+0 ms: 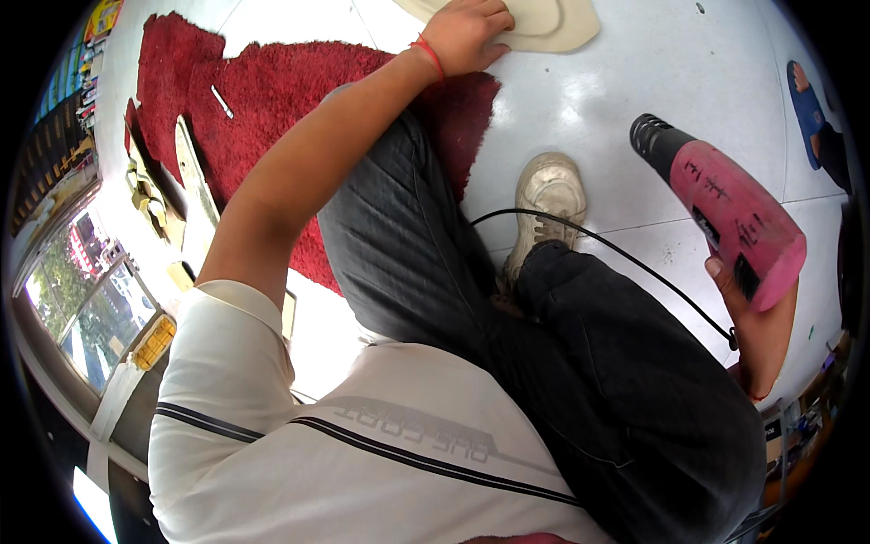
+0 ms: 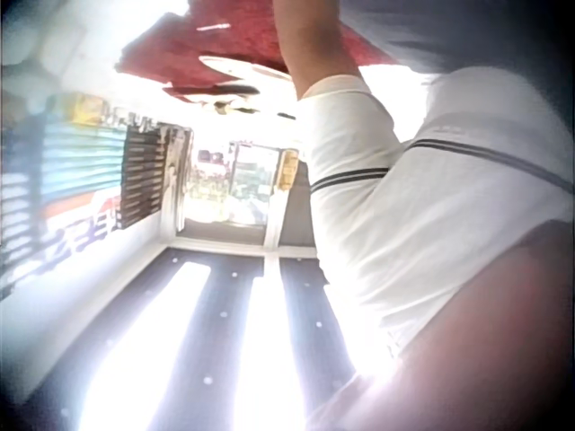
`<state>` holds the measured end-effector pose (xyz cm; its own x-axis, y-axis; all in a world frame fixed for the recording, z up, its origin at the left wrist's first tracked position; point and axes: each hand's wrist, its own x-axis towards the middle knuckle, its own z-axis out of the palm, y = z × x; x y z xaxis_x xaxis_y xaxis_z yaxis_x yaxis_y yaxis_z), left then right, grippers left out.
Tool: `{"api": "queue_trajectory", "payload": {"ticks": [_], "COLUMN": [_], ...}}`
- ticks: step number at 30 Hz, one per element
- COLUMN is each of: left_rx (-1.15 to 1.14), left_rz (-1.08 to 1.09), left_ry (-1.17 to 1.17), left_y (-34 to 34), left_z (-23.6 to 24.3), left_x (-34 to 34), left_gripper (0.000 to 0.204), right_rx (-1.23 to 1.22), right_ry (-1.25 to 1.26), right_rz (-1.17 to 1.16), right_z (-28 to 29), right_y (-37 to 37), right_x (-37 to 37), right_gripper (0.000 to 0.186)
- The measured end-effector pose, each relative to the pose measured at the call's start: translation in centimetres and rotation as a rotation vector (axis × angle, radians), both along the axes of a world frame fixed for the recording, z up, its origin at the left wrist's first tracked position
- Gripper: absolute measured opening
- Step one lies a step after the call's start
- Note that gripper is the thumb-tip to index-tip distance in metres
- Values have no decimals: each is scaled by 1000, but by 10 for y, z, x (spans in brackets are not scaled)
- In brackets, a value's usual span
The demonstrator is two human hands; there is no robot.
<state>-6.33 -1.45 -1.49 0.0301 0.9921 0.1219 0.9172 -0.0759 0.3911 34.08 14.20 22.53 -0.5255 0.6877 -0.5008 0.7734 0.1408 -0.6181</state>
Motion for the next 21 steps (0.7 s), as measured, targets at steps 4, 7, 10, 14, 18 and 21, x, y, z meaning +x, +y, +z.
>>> {"api": "queue_trajectory", "payload": {"ticks": [4, 7, 10, 14, 18, 21], "left_rx": [81, 197, 241, 3, -140, -163], "left_rz": [77, 247, 432, 676, 643, 873], "left_ry": [-7, -34, 140, 154, -150, -476], "left_y": [6, 24, 77, 111, 97, 81], "left_z": [1, 16, 12, 0, 5, -5], "left_x": [5, 32, 84, 97, 77, 68], "left_gripper": [27, 25, 37, 24, 26, 22], "right_rx": [46, 386, 629, 666, 562, 454], "right_ry": [171, 148, 130, 162, 183, 66], "right_rz": [-156, -197, -179, -170, -242, -270], "right_z": [1, -5, 9, 15, 11, 9], "right_y": [8, 21, 30, 39, 33, 33], "right_x": [-9, -9, -9, -1, 0, 0], "right_gripper": [54, 33, 16, 15, 15, 15]}}
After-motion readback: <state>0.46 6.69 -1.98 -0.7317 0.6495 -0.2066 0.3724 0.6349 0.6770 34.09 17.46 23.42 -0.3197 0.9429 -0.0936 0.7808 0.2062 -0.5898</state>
